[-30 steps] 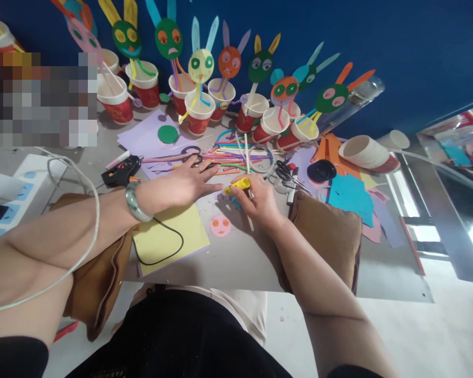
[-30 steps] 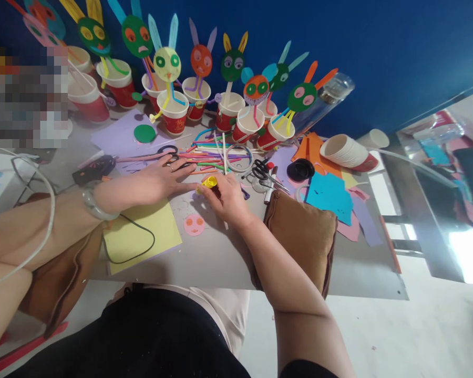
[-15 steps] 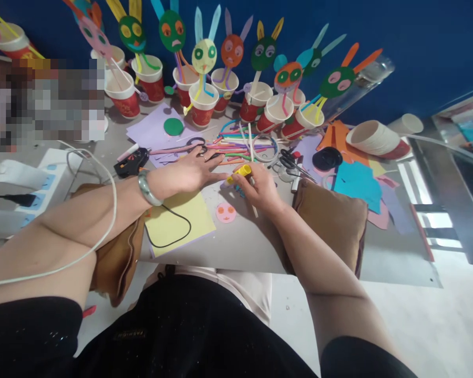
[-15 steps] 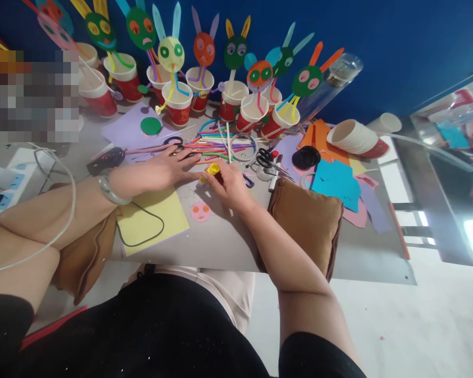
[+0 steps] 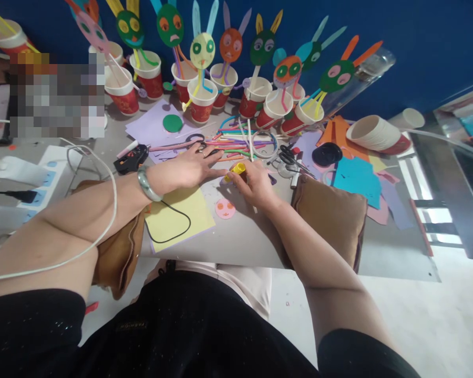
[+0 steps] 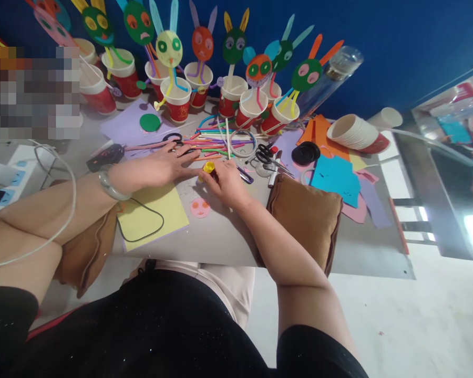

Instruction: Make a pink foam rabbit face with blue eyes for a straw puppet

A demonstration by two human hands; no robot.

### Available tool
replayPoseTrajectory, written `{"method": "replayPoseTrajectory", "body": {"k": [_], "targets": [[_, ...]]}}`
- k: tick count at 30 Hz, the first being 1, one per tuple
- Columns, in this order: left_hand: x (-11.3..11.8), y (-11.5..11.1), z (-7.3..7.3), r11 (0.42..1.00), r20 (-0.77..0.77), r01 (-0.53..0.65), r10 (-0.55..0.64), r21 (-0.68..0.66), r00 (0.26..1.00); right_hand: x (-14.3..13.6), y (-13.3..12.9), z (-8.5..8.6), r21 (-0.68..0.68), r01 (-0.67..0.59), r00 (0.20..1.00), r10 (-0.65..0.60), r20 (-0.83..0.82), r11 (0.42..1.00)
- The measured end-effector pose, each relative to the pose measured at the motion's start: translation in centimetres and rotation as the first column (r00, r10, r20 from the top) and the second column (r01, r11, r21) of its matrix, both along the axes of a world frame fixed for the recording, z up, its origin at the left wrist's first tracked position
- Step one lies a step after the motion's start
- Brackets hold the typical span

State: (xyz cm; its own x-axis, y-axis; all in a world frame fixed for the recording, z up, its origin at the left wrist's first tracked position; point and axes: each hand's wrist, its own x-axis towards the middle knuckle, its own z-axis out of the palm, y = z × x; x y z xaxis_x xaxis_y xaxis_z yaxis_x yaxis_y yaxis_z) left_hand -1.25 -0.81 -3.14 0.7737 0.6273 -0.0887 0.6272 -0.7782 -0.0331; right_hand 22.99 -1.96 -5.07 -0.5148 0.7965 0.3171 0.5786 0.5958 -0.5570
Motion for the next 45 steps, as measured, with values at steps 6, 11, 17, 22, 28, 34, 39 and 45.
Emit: {"method": "replayPoseTrajectory", "body": {"k": [6, 11, 17, 22, 28, 34, 39, 45], "targets": [[-0.1, 0.1, -0.8, 1.0, 0.031, -0.016, 0.016, -0.005, 0.999, -0.5, 0.2, -0.8, 0.024, -0.058, 0.996, 0.056, 0.062, 0.998], [-0.1, 0.3, -1.5, 0.999, 0.084, -0.041, 0.043, -0.023, 0.996, -0.8, 0.4, -0.8, 0.032, -0.077, 0.992, 0.074, 0.106, 0.996], [0.0, 0.3, -1.6, 0.997, 0.084, -0.066, 0.069, -0.045, 0.994, -0.7, 0.1, -0.4, 0.005, -0.094, 0.989, 0.093, 0.112, 0.996], [0.3, 0.6, -1.0, 0.991, 0.027, -0.086, 0.089, -0.101, 0.996, 0.0, -0.2, 0.1, -0.011, 0.053, 0.998, -0.054, -0.039, 0.999], [0.3, 0.4, -0.9, 0.993, 0.001, -0.081, 0.081, -0.086, 0.997, -0.3, -0.2, -0.4, 0.025, 0.103, 0.993, -0.101, -0.062, 0.994], [-0.1, 0.2, -1.6, 0.998, 0.072, -0.056, 0.057, -0.023, 0.996, -1.2, -0.1, -1.0, -0.014, -0.014, 0.997, 0.015, 0.074, 1.0], [0.0, 0.3, -1.5, 0.999, 0.027, -0.037, 0.037, 0.016, 0.999, -1.1, -0.1, -0.5, -0.026, -0.038, 0.994, 0.04, 0.106, 0.999], [0.1, -0.1, -0.8, 0.998, -0.039, -0.017, 0.019, 0.065, 0.999, -0.2, 0.3, -0.4, -0.071, 0.05, 0.997, -0.054, -0.052, 0.996]]}}
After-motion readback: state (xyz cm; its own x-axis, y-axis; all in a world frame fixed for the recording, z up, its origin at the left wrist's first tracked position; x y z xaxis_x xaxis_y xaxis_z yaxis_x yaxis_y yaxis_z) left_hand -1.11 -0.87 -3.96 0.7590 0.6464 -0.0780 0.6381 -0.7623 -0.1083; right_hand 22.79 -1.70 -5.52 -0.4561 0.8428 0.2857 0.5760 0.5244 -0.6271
